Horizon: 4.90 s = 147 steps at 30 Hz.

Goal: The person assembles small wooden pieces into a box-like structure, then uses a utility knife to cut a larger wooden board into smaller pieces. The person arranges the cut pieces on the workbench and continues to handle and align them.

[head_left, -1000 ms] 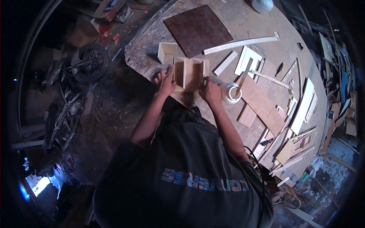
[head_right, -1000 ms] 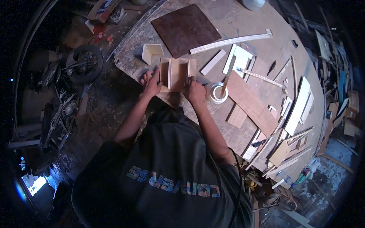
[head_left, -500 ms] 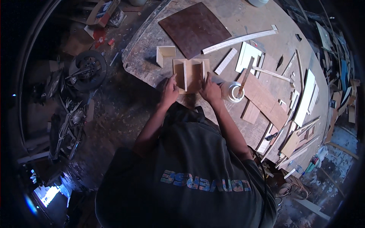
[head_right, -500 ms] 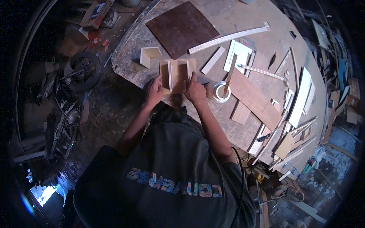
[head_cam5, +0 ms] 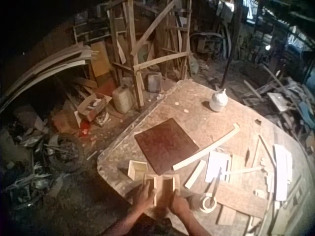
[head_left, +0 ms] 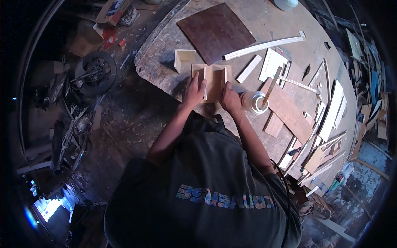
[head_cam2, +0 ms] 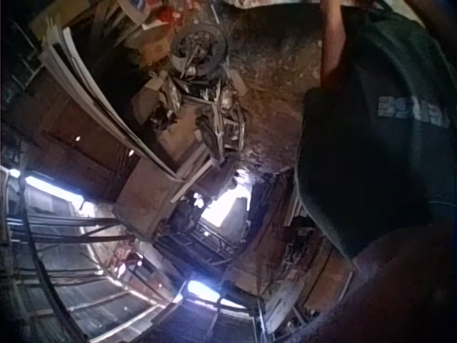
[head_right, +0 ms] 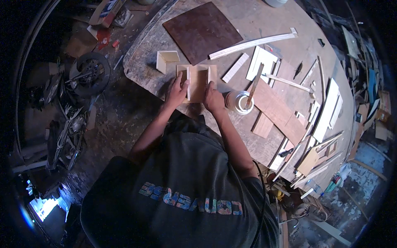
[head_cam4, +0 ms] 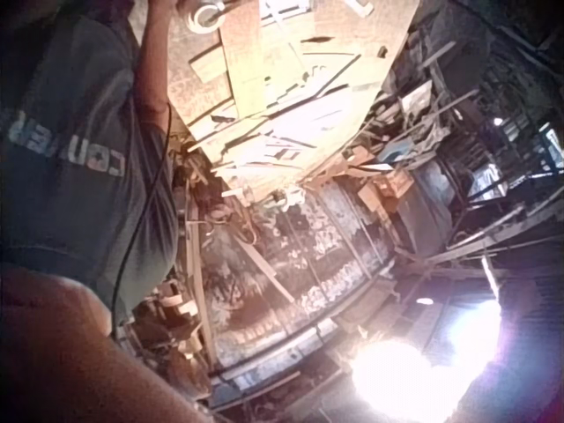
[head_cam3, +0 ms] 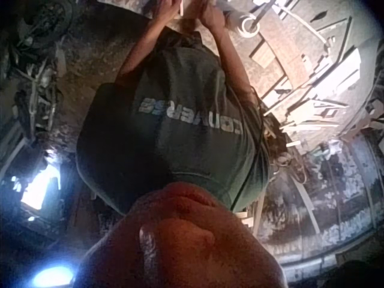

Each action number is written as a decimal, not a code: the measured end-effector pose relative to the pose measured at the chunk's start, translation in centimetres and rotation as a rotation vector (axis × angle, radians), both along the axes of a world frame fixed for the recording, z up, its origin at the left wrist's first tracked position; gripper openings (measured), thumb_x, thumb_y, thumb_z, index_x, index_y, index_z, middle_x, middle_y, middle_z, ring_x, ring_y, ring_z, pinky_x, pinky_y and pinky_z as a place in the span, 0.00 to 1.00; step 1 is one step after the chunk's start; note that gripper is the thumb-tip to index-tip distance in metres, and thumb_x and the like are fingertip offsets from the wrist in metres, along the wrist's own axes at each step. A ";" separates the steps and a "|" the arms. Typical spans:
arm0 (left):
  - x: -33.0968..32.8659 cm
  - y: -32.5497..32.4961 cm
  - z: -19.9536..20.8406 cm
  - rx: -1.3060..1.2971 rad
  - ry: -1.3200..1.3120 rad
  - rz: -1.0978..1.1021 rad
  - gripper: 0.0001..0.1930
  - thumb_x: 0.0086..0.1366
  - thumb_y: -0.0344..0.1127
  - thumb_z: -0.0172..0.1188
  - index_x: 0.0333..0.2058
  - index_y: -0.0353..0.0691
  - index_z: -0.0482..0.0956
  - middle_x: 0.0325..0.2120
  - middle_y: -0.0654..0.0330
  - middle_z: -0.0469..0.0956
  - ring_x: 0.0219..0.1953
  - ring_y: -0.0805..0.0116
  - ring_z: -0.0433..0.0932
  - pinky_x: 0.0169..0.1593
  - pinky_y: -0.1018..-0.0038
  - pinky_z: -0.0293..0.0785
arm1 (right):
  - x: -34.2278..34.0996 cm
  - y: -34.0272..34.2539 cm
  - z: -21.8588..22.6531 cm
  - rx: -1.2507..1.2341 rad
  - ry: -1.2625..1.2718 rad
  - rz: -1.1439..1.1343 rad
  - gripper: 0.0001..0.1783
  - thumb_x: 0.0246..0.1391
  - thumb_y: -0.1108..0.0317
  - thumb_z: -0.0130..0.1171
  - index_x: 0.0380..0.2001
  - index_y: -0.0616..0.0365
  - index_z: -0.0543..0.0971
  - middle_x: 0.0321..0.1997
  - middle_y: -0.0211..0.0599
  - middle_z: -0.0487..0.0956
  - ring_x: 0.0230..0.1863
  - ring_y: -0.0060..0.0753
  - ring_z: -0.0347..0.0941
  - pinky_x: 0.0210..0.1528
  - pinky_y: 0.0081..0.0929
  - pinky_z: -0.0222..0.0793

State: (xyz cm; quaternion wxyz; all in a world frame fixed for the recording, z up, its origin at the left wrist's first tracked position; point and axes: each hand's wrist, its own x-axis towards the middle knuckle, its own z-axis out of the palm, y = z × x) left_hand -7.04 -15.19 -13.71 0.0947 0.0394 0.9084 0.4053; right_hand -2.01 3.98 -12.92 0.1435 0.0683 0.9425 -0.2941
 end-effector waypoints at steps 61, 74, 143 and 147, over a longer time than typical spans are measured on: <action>5.6 -2.9 -1.0 -0.324 0.122 -0.257 0.26 0.56 0.36 0.67 0.53 0.34 0.75 0.64 0.45 0.62 0.67 0.45 0.61 0.68 0.53 0.58 | 4.1 -4.9 -0.5 -0.016 -0.035 0.138 0.28 0.63 0.44 0.50 0.38 0.64 0.78 0.34 0.62 0.82 0.38 0.64 0.80 0.42 0.54 0.76; 5.9 -2.6 -1.8 -0.409 0.066 -0.320 0.19 0.59 0.39 0.62 0.46 0.33 0.78 0.68 0.39 0.54 0.68 0.38 0.56 0.69 0.48 0.54 | 2.3 -6.7 -1.0 0.070 -0.005 0.145 0.27 0.60 0.44 0.51 0.40 0.61 0.80 0.36 0.61 0.82 0.40 0.61 0.81 0.45 0.52 0.78; 6.0 -3.1 -3.5 -0.339 0.178 -0.266 0.14 0.58 0.34 0.61 0.42 0.35 0.78 0.65 0.45 0.61 0.63 0.42 0.64 0.64 0.50 0.61 | 1.9 -7.0 -0.9 0.155 -0.091 0.142 0.27 0.57 0.45 0.53 0.34 0.60 0.85 0.38 0.59 0.83 0.42 0.58 0.82 0.47 0.50 0.78; 5.9 -3.1 -3.3 -0.331 0.183 -0.262 0.15 0.58 0.35 0.61 0.43 0.35 0.78 0.64 0.45 0.62 0.62 0.43 0.64 0.64 0.51 0.62 | 2.0 -6.9 -0.9 0.137 -0.113 0.097 0.28 0.57 0.43 0.53 0.36 0.59 0.85 0.38 0.59 0.83 0.42 0.60 0.82 0.48 0.51 0.77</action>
